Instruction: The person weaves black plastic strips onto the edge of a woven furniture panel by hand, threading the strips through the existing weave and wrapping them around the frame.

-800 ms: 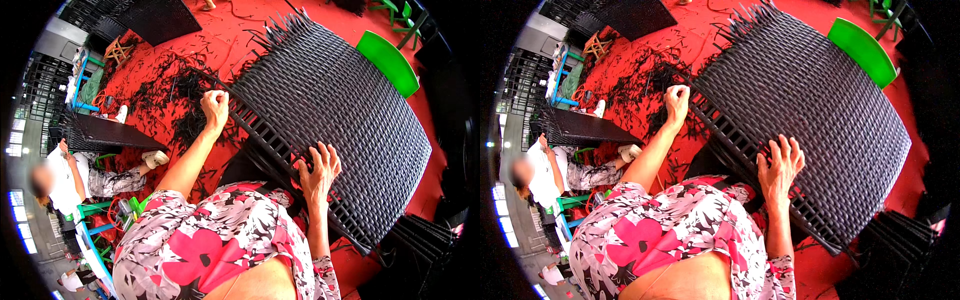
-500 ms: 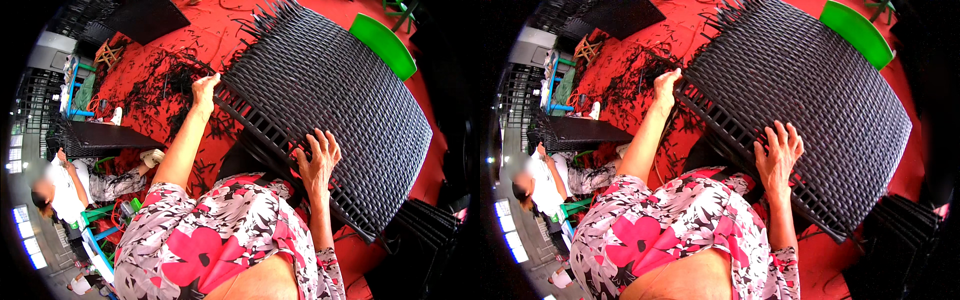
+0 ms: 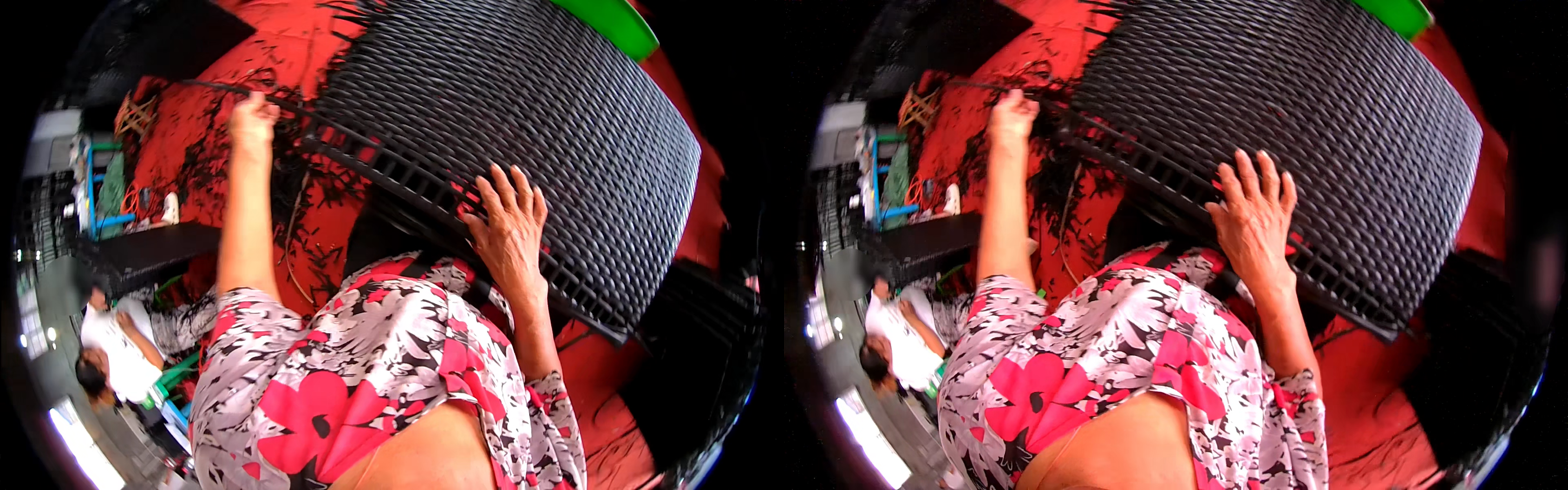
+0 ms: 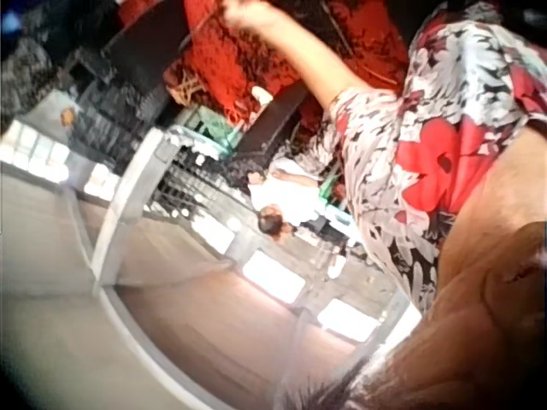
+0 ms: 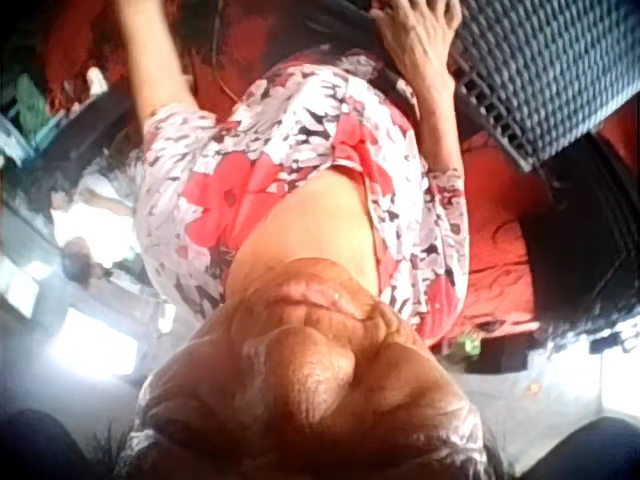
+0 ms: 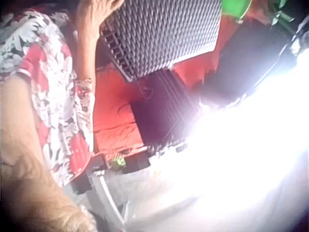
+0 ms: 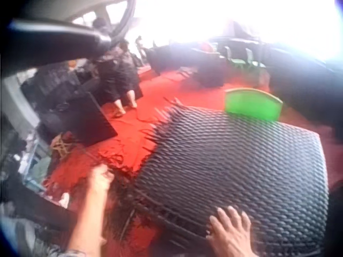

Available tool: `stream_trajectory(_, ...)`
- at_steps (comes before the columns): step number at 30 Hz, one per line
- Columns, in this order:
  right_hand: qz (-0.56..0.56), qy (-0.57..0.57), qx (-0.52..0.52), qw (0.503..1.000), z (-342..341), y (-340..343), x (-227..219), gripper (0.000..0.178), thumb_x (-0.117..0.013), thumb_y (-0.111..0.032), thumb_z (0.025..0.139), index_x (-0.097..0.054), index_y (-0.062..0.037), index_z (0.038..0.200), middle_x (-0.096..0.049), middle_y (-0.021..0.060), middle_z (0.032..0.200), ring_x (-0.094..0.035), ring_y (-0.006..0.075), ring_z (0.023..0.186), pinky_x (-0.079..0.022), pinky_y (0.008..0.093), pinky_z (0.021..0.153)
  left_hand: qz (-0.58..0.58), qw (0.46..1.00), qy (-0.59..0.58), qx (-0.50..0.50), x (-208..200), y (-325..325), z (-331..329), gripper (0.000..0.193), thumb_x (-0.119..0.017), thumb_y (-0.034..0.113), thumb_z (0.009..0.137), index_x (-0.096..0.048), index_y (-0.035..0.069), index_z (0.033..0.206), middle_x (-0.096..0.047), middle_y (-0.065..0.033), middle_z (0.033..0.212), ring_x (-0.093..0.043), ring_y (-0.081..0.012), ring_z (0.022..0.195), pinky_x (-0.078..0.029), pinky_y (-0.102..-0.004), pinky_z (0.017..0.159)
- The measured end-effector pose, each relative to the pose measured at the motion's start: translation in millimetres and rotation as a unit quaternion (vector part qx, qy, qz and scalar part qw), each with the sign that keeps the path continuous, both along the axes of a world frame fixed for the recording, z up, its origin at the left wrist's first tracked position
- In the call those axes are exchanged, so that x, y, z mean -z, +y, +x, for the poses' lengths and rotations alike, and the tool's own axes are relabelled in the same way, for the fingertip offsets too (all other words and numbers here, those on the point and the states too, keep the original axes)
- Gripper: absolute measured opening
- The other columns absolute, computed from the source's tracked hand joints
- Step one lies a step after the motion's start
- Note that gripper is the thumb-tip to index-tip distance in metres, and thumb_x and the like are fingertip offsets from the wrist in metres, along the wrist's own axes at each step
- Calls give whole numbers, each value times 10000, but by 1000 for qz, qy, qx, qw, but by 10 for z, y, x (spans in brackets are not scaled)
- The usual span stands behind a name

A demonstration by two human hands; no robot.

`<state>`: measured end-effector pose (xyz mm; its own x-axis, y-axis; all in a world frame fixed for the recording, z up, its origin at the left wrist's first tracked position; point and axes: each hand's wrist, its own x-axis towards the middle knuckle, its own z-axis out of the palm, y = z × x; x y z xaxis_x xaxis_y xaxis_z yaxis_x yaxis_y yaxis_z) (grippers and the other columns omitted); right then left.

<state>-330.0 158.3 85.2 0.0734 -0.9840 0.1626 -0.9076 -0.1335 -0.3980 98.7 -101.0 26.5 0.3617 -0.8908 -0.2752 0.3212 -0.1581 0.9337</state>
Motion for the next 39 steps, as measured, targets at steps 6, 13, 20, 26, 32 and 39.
stream_trajectory(6, -22, 7, 28, 999, -32, -33, 99, 541, -714, -305, 780, -574, -110, 1265, -470, 90, 1416, -333, 303, 1372, -206, 515, 1114, -188, 770, -608, 50, -488, -734, 1308, 181, -623, 152, 890, -653, -19, 941, -676, -145, 865, -635, -274, 791, -514, -394, 754)
stream_trajectory(13, -14, -22, 54, 998, -85, 221, 268, 512, -683, -330, 813, -578, -110, 1264, -458, 95, 1419, -292, 315, 1389, -136, 557, 1129, 114, 951, 136, 252, 296, -451, 614, 387, -557, 384, 959, -587, 7, 1039, -646, -173, 1096, -625, -317, 1000, -489, -463, 929)
stream_trajectory(20, -11, -1, 55, 998, -88, 189, 260, 516, -680, -351, 826, -567, -124, 1276, -448, 85, 1441, -291, 297, 1402, -132, 532, 1143, 84, 960, 83, 256, 712, -223, 201, 340, -506, 304, 997, -611, -12, 1070, -651, -162, 1104, -618, -299, 1023, -477, -429, 949)
stream_trajectory(26, -18, 16, 30, 999, -75, 126, 309, 508, -620, -397, 873, -546, -134, 1301, -418, 86, 1469, -251, 296, 1426, -123, 533, 1152, -137, 898, -359, 214, -146, -1202, 2223, 198, -532, 70, 910, -633, -47, 1034, -674, -183, 1038, -639, -269, 982, -528, -354, 855)
stream_trajectory(32, -25, 30, 36, 999, -113, 147, 310, 516, -590, -404, 891, -542, -131, 1326, -413, 85, 1475, -250, 300, 1426, -114, 542, 1153, -81, 958, -232, 148, -433, -1137, 2296, 374, -504, 243, 928, -568, -66, 1129, -614, -199, 1162, -583, -291, 1084, -465, -399, 929)
stream_trajectory(39, -38, 22, 24, 999, -100, 98, 296, 511, -617, -397, 871, -553, -136, 1306, -423, 82, 1466, -266, 296, 1418, -128, 541, 1145, 115, 792, 282, 529, 349, -706, 1424, 573, -514, 472, 962, -501, -28, 1242, -529, -183, 1349, -498, -320, 1223, -378, -475, 1036)
